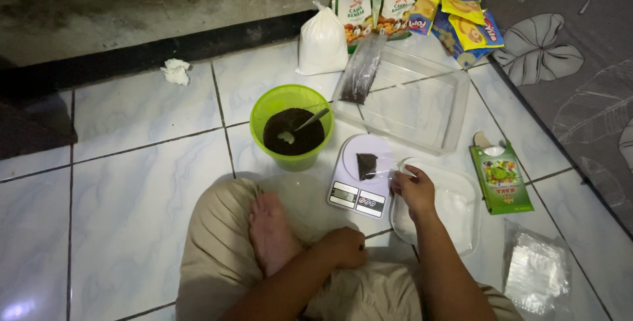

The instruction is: Scooping dark powder into small plastic bags and weighing them on a digital scale

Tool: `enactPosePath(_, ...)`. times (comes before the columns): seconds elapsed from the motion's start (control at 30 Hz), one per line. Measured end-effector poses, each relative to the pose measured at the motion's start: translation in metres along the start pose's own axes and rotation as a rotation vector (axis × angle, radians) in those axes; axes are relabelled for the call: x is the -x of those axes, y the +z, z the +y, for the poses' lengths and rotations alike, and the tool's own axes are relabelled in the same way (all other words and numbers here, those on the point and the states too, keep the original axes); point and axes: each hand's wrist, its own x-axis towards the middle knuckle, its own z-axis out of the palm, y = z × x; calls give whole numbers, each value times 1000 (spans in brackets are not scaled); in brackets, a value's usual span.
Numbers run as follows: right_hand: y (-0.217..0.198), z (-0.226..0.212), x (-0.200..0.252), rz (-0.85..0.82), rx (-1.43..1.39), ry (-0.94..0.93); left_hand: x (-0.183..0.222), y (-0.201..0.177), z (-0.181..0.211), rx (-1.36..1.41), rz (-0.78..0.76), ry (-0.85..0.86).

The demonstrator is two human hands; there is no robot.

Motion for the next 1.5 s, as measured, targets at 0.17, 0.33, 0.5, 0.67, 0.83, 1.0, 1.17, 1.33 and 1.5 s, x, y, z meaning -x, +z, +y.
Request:
enactPosePath(0.17,4,-7,6,-5,52,11,-1,1,-1,23,-8,-23)
enactPosePath(0.33,5,-4,4,-5,47,3,-7,8,-7,47,30,-11)
enactPosePath(0.5,0,18,-17,-47,-82,-109,4,1,-1,24,34,-8)
enactPosePath(0.67,-1,-2,5,-87,-51,-358,-6,7,-5,143,337,-8)
enactPosePath(0.83,-18,-17,44,-46,103,-508,-11,6,-7,508,941,12)
enactPosePath(1.0,-25,-27,93,-236,-116,-449,-34,2,-16,1436,688,573)
enactPosePath(1.17,-26,-20,96,-247,-189,-358,-19,0,-3,1737,325,522)
enactPosePath(1.33,4,-58,136,-423,-125,-189,-18,-13,9,1778,396,679)
enactPosePath(1.5,32,-71,130,-430,61,-337,-21,-25,20,2012,469,605)
